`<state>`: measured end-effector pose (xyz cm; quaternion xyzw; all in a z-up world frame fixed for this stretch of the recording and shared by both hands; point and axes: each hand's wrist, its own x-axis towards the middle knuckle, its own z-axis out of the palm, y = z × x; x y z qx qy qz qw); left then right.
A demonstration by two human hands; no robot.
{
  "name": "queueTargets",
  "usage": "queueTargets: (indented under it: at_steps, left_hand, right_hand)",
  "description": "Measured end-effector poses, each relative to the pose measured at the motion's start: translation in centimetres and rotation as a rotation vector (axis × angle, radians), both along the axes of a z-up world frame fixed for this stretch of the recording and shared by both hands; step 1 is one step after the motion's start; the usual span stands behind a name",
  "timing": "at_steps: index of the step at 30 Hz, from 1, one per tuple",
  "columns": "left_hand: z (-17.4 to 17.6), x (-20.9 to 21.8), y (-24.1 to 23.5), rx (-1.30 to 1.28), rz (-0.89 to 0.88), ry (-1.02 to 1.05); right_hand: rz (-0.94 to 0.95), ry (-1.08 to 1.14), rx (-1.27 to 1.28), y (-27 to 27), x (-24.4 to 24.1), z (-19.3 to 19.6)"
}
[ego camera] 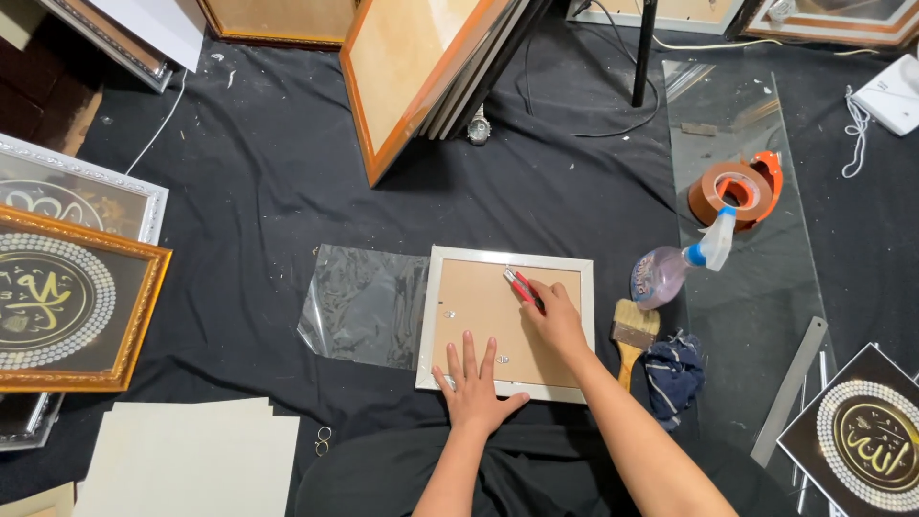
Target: The person uses a red utility knife to cut a clear plastic sheet covering a square frame. They slice along the edges, remove the plastic, and then lift the cardboard backing from the frame.
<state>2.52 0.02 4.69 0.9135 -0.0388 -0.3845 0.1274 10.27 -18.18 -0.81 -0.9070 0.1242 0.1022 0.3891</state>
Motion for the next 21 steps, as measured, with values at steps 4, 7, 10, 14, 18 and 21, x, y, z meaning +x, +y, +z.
queueTargets:
  at_steps: [4,7,10,14,18,21]
  left_hand:
    - [-0.3,-0.1,0.0,-0.002,0.004,0.0]
    - [-0.6,0.0,-0.1,0.001,-0.003,-0.007]
    - [-0.8,-0.1,-0.1,0.01,-0.013,-0.015]
    - [-0.5,-0.1,0.0,0.003,-0.009,-0.006]
    - [-0.4,-0.1,0.0,-0.005,-0.002,0.006]
    - [-0.2,0.0,0.0,-0.009,0.002,0.01]
  right_hand:
    - [0.16,-0.126,-0.273,0.1,0.3,-0.2]
    - [0.098,0.039,-0.104,0.3,0.8,0.2]
    - [0.128,-0.007,-0.187,0.1,1.2,-3.2]
    - [0.261,-0.326,-0.779,-0.6,2.0,-8.4]
    - [0.334,-0.379,-1.115,-1.4,2.9,-9.6]
    - [0.333,-0.474,-1.247,-2.3,3.7,-10.0]
